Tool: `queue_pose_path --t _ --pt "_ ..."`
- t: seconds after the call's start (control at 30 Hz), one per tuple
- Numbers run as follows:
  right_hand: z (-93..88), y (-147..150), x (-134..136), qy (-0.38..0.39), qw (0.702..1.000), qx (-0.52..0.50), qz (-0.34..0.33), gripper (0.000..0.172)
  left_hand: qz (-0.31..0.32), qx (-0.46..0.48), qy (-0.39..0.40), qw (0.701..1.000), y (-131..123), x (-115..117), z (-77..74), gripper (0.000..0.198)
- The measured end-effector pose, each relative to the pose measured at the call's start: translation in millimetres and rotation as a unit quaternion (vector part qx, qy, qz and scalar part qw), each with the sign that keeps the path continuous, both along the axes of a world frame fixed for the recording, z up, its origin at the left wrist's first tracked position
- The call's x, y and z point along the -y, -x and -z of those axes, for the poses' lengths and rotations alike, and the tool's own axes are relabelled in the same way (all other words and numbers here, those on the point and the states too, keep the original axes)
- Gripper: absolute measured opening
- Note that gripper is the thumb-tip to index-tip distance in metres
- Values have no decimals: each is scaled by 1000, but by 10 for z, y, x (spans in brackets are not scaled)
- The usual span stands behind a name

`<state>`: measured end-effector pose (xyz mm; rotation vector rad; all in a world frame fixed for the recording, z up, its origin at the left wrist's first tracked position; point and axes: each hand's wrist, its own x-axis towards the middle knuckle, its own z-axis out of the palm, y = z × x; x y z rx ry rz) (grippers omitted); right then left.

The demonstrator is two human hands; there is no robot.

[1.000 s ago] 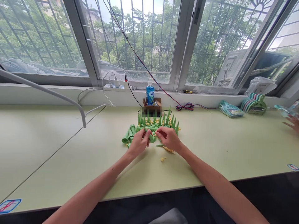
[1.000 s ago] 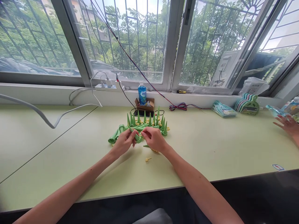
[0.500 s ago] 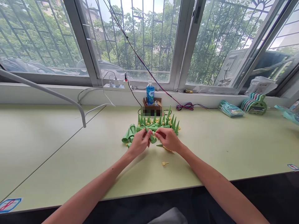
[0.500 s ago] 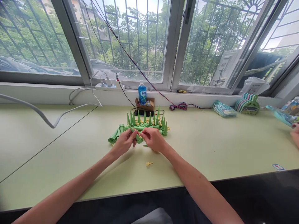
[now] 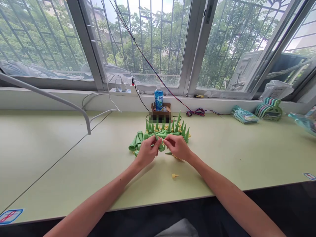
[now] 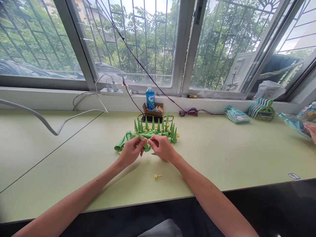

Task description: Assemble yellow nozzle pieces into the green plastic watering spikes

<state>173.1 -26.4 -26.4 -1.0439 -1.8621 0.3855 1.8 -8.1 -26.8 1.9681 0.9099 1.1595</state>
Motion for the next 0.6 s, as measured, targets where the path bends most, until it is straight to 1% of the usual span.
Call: queue_pose_path --t 0.1,0.23,0.37,0.5,0.6 --pt "5 15 2 23 1000 -22 3 21 -9 -9 -23 1000 2 2 4 27" --pt "2 25 5 72 996 -57 2 23 -19 -19 -56 998 1 -13 22 26" --pt "3 32 1 119 989 -83 4 25 -14 -28 -95 995 3 -17 32 27" --pt "-3 46 -11 155 984 -85 5 30 -13 -51 -121 991 3 -10 31 27" --pt "-72 3 -1 181 982 -63 8 33 -32 -57 -129 989 -1 -15 35 27"
